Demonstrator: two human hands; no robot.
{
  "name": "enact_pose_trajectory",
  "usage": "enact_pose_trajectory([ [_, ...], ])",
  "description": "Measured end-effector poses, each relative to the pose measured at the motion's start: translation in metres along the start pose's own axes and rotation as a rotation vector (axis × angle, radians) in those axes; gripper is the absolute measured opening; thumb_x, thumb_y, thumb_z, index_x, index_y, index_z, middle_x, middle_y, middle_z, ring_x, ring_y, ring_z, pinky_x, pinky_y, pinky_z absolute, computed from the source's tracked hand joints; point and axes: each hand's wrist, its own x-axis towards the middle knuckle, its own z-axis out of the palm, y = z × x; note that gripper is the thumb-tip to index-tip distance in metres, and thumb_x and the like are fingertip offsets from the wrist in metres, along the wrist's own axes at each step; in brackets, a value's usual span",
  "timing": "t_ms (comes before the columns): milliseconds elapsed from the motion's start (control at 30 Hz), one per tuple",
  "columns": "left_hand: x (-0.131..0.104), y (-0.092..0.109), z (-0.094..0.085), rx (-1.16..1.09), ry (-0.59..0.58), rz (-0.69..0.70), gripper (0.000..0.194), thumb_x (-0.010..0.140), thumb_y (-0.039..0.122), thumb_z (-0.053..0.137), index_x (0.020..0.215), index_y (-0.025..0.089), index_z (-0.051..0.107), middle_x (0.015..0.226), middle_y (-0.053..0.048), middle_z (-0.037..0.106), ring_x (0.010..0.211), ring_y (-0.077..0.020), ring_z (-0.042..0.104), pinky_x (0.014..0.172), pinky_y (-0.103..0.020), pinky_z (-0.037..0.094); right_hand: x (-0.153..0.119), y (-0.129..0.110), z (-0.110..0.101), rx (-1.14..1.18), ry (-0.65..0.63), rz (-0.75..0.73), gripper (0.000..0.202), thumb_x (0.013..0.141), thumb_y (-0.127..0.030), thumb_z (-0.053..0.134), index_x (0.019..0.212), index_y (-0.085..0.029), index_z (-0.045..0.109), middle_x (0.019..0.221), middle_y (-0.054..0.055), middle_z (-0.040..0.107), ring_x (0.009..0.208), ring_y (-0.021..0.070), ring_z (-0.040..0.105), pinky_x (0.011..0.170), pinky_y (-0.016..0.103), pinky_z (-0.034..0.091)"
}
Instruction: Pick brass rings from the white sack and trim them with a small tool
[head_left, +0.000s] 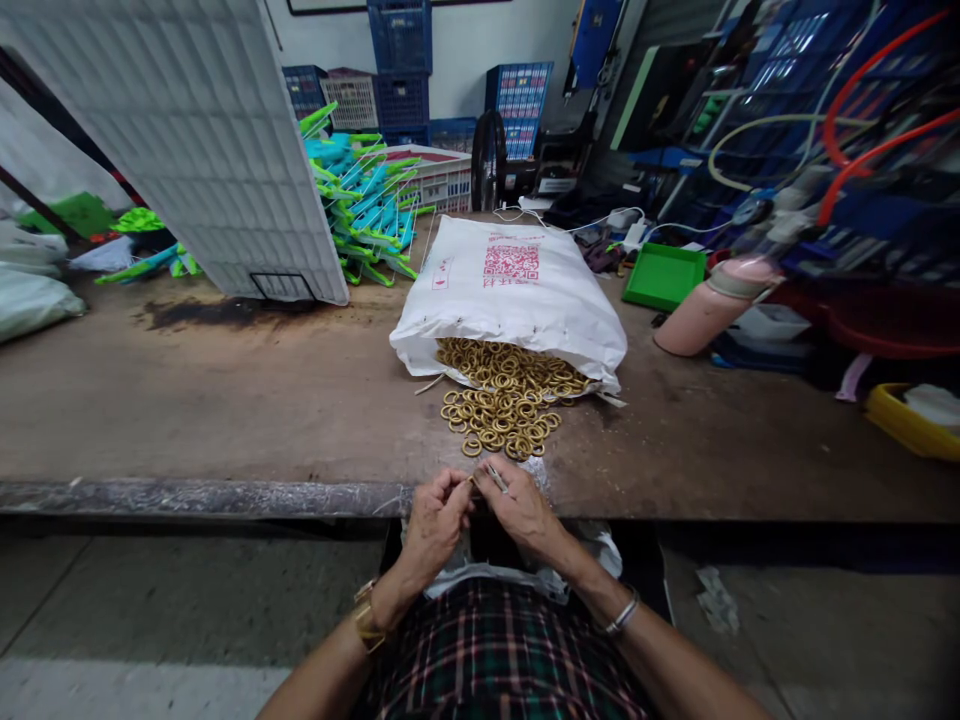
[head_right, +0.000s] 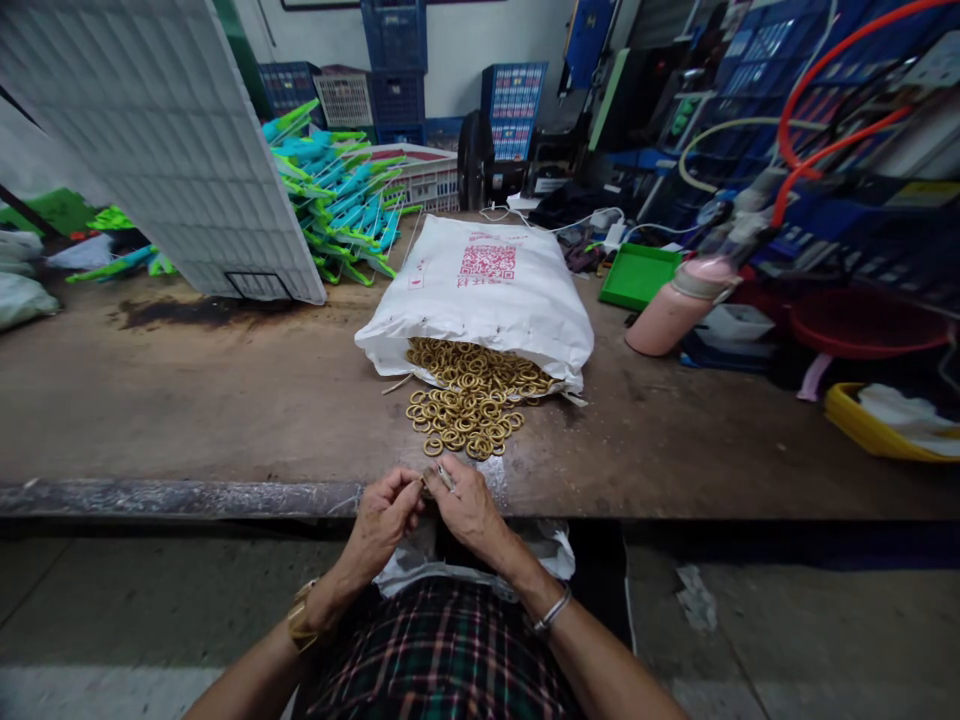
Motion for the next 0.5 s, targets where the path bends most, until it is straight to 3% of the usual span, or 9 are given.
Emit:
enact_pose_trajectory([
  [200, -0.0002, 0.0061, 0.0018, -0.004, -0.006, 0.070, 0.028, 0.078, 0.042, 0.051, 0.074, 0.015, 0.056, 0.060, 0.001, 0.054, 0.046, -0.0060, 0.043, 0.045, -0.017, 0.035, 0.0056, 0.0071, 0.0047, 0.155, -0.030, 0.123, 0.030, 0.081, -0.040, 0.040, 0.061, -0.018, 0.046, 0.049, -0.005, 0.045, 0.048, 0.0087, 0.040, 0.050, 0.021, 0.032],
  [500, 0.0030, 0.0054, -0.0020, -0.103, -0.095, -0.083, 0.033, 0.076, 0.048, 0.051, 0.075, 0.015, 0.052, 0.059, 0.003, 0.049, 0.042, -0.0048, 0.042, 0.038, -0.015, 0.032, 0.0085, 0.0093, 0.0056, 0.166, -0.007, 0.131, 0.028, 0.079, -0.038, 0.042, 0.059, -0.019, 0.046, 0.049, -0.005, 0.046, 0.047, 0.0083, 0.040, 0.050, 0.021, 0.032],
])
